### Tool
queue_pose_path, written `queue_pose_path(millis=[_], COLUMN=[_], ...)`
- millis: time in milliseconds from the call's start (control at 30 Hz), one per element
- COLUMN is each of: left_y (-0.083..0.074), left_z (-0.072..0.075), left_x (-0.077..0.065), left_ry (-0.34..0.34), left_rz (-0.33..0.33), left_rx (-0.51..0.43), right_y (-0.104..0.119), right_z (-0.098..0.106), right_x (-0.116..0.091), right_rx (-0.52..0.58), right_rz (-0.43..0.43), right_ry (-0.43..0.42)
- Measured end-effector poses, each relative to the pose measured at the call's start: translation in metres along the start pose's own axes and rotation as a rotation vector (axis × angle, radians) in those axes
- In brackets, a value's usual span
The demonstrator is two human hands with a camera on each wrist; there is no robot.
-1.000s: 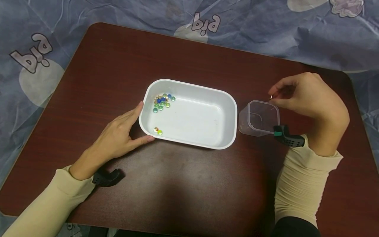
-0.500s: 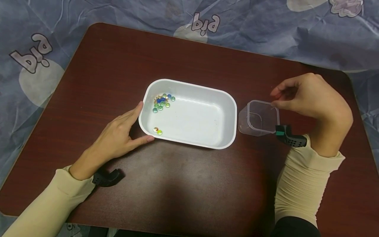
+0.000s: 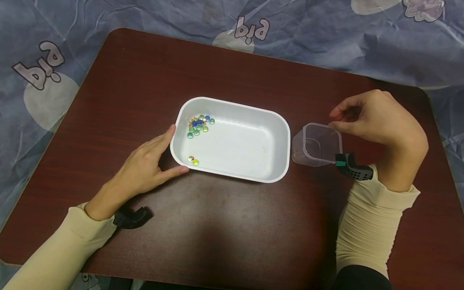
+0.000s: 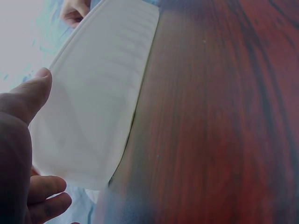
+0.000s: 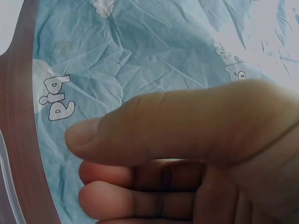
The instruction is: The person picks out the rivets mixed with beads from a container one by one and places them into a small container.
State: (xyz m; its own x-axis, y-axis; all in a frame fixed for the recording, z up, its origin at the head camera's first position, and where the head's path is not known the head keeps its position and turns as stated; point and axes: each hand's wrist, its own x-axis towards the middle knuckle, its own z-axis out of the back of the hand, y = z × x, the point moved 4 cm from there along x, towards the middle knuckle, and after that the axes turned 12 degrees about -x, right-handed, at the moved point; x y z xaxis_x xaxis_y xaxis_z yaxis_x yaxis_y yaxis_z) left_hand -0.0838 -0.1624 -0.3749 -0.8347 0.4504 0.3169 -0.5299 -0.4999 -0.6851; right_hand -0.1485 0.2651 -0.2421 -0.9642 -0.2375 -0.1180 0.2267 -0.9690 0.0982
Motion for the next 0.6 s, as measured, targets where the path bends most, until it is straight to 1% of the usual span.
queue_pose_path(millis=[200, 400, 600], left_y=[0.0, 0.0, 0.0], left_z=[0.0, -0.001, -0.001], left_x=[0.0, 0.0, 0.0], left_ry=[-0.002, -0.007, -0.009], left_rz=[-0.009, -0.011, -0.013], left_rx=[-0.003, -0.002, -0.001], right_y=[0.003, 0.007, 0.016], right_z=[0.0, 0.0, 0.001], right_x=[0.001, 0.003, 0.006], right_rx=[-0.017, -0.021, -0.036], right_rz=[0.036, 0.05, 0.097], right_ry=[-0.019, -0.036, -0.077])
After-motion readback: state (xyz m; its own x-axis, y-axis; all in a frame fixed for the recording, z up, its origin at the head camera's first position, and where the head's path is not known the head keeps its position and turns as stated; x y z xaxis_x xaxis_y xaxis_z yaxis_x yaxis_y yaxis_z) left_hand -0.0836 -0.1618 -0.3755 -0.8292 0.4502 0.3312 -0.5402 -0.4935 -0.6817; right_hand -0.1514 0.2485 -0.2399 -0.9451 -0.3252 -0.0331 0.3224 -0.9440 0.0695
